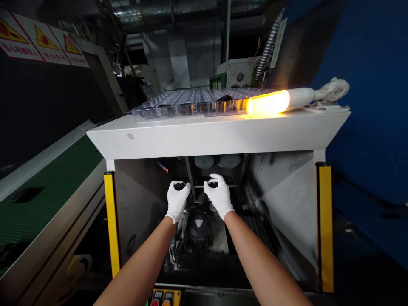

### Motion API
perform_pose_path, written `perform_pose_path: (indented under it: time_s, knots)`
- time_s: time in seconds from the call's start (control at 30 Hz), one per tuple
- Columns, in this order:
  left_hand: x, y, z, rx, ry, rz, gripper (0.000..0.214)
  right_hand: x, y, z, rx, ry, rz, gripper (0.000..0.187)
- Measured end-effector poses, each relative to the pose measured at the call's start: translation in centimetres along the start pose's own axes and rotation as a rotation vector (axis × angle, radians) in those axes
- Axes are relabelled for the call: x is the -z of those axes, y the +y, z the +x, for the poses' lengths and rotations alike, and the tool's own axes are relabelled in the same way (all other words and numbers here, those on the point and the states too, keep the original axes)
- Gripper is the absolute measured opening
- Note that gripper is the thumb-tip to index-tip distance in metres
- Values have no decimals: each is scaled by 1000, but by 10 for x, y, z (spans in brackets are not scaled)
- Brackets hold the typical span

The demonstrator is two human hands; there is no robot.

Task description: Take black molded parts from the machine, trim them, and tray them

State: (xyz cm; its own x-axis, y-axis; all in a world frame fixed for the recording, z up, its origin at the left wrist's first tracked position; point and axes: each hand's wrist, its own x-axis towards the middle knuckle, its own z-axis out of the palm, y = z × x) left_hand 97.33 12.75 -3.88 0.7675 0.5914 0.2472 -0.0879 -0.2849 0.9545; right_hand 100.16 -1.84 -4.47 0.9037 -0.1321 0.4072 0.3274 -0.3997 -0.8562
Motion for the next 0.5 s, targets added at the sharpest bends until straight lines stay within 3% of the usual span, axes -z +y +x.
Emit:
perform_pose_path:
  time_s: [0.17,0.23,0.3,0.4,0.5]
  knots:
    - [9,2,-2,32,-87,-54,23,-6,8,-2,-75,45,76,39]
    - [20,2,-7,54,-122,-110,35,-5,10,-3,-80,43,87,39]
    - [38,-1,-16,112,-128,-227,49,-1,9,-5,-68,33,93,41]
    - [78,-16,-40,228,-99,-426,53,10,-3,-12,-31,33,60,59]
    - [121,-40,-78,300,-42,-461,48,15,-26,-25,157,123,-118,67]
